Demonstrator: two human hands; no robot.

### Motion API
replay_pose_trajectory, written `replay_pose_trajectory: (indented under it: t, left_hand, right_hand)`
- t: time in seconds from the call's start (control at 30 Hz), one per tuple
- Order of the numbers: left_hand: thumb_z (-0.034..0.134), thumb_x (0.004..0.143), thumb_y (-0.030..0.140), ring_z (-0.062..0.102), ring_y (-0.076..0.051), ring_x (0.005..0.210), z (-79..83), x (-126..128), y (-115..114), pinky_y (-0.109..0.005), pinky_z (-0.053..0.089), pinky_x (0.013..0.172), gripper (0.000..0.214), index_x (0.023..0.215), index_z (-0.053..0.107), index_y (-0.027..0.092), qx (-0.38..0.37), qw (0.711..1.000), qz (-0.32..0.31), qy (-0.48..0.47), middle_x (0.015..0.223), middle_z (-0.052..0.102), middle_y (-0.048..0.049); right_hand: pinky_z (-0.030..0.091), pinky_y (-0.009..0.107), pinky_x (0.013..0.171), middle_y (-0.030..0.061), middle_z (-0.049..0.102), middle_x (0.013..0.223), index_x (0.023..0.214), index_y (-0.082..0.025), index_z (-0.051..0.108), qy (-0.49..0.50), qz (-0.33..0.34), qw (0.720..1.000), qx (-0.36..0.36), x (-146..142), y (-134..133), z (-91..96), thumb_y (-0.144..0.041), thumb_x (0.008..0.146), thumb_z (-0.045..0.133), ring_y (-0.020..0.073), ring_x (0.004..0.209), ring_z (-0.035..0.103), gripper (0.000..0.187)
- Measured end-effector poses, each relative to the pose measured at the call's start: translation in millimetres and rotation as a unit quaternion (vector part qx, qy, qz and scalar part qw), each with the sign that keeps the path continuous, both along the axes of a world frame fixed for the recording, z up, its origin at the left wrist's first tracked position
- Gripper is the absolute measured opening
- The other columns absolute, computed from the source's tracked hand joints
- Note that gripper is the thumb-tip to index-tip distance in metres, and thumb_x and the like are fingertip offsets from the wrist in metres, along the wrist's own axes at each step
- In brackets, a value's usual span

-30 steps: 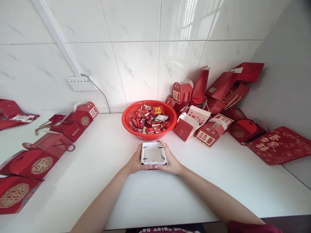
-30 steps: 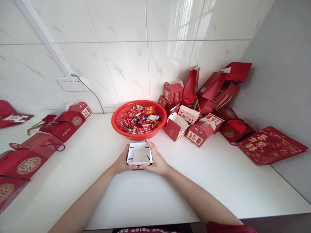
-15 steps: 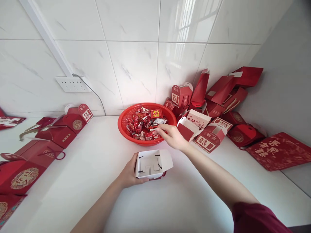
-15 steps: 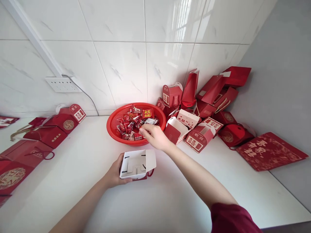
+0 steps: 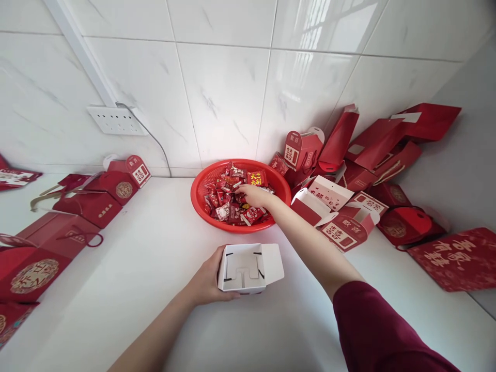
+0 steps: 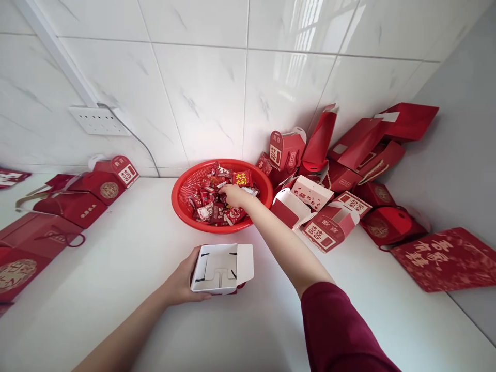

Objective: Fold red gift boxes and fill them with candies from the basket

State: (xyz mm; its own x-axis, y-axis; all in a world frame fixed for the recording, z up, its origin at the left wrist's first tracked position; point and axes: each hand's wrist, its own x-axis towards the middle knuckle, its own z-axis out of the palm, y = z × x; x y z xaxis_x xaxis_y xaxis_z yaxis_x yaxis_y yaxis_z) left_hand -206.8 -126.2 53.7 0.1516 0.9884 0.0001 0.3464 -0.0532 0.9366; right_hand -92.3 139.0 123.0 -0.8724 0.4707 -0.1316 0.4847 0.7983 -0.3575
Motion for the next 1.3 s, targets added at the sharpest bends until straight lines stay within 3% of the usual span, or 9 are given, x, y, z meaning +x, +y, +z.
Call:
replay_pose_trajectory:
  t: [0.1,0.23,0.4,0.6,0.7,0.9,1.07,1.17,1.3]
  left_hand:
    - [0.084,0.061,0.045,0.054,-0.033,0.120,0.3,-1,3,-0.043,0.047,0.098,0.093,0.136,0.036,0.024,0.005,1.000,-0.011,-0.022,0.134,0.054,-0.0123]
    - [0.085,0.062,0.043,0.052,-0.033,0.123,-2.1,-2,9,-0.043,0.046,0.100,0.093,0.138,0.034,0.024,0.010,0.998,-0.018,-0.058,0.136,0.052,-0.0124]
    - [0.084,0.064,0.042,0.052,-0.033,0.123,-3.1,-3,11,-0.043,0.045,0.100,0.093,0.138,0.033,0.024,0.018,0.997,-0.024,-0.066,0.137,0.051,-0.0130]
    - [0.084,0.064,0.043,0.052,-0.033,0.123,-4.3,-2,10,-0.044,0.045,0.100,0.092,0.138,0.034,0.023,0.023,0.998,-0.021,-0.062,0.136,0.051,-0.0137]
    - [0.085,0.063,0.042,0.052,-0.034,0.122,-8.1,-2,10,-0.046,0.045,0.099,0.093,0.138,0.033,0.023,0.022,0.998,-0.013,-0.057,0.135,0.052,-0.0139]
    - [0.086,0.061,0.040,0.052,-0.035,0.123,-14.8,4,12,-0.048,0.045,0.099,0.092,0.136,0.036,0.023,0.039,0.997,0.004,-0.073,0.135,0.052,-0.0139]
    - [0.086,0.061,0.044,0.051,-0.037,0.125,-16.8,19,16,-0.050,0.043,0.101,0.094,0.138,0.037,0.021,0.047,0.994,0.010,-0.102,0.138,0.051,-0.0165]
    - [0.087,0.060,0.044,0.052,-0.037,0.124,-17.6,23,19,-0.051,0.042,0.101,0.097,0.140,0.036,0.021,0.055,0.993,-0.004,-0.106,0.137,0.051,-0.0167]
    - [0.086,0.063,0.039,0.053,-0.035,0.123,-17.8,20,22,-0.049,0.044,0.101,0.093,0.139,0.036,0.023,0.051,0.993,-0.027,-0.099,0.137,0.052,-0.0150]
  right_hand:
    - [0.035,0.031,0.111,0.0151,0.040,0.151,0.138,-0.010,0.053,-0.019,0.007,1.000,-0.004,6,3,-3.1,-0.012,0.087,0.056,0.0261,0.137,0.041,0.051]
    - [0.042,0.034,0.105,0.0157,0.033,0.154,0.147,-0.015,0.041,-0.040,0.013,0.999,0.006,17,-5,-2.7,-0.024,0.072,0.080,0.0297,0.132,0.045,0.085]
    - [0.052,0.035,0.088,0.0140,0.060,0.123,0.110,-0.015,0.068,-0.069,0.006,0.997,0.042,29,-31,-3.1,-0.010,0.073,0.071,0.0292,0.108,0.060,0.038]
    - [0.049,0.048,0.089,0.0221,0.054,0.120,0.098,-0.012,0.073,-0.095,-0.079,0.989,0.075,28,-31,-10.7,-0.009,0.064,0.078,0.0414,0.116,0.050,0.035]
    - [0.049,0.038,0.087,0.0180,0.058,0.114,0.090,-0.014,0.074,-0.076,-0.061,0.994,0.058,28,-24,-13.1,-0.015,0.060,0.085,0.0363,0.111,0.054,0.032]
    - [0.044,0.026,0.084,0.0080,0.066,0.101,0.093,-0.015,0.071,0.053,-0.041,0.997,0.047,46,-41,-0.3,-0.031,0.092,0.060,0.0201,0.095,0.061,0.019]
    - [0.044,0.028,0.084,0.0074,0.066,0.108,0.087,-0.016,0.069,0.220,0.000,0.974,-0.050,83,-84,30.0,-0.044,0.096,0.056,0.0196,0.095,0.062,0.032]
    - [0.045,0.029,0.087,0.0073,0.065,0.117,0.092,-0.018,0.071,0.172,0.082,0.973,-0.128,103,-104,46.2,-0.045,0.095,0.056,0.0217,0.103,0.062,0.031]
    - [0.045,0.032,0.089,0.0089,0.066,0.113,0.099,-0.018,0.071,0.151,0.055,0.983,-0.086,112,-106,55.0,-0.044,0.101,0.043,0.0230,0.105,0.061,0.038]
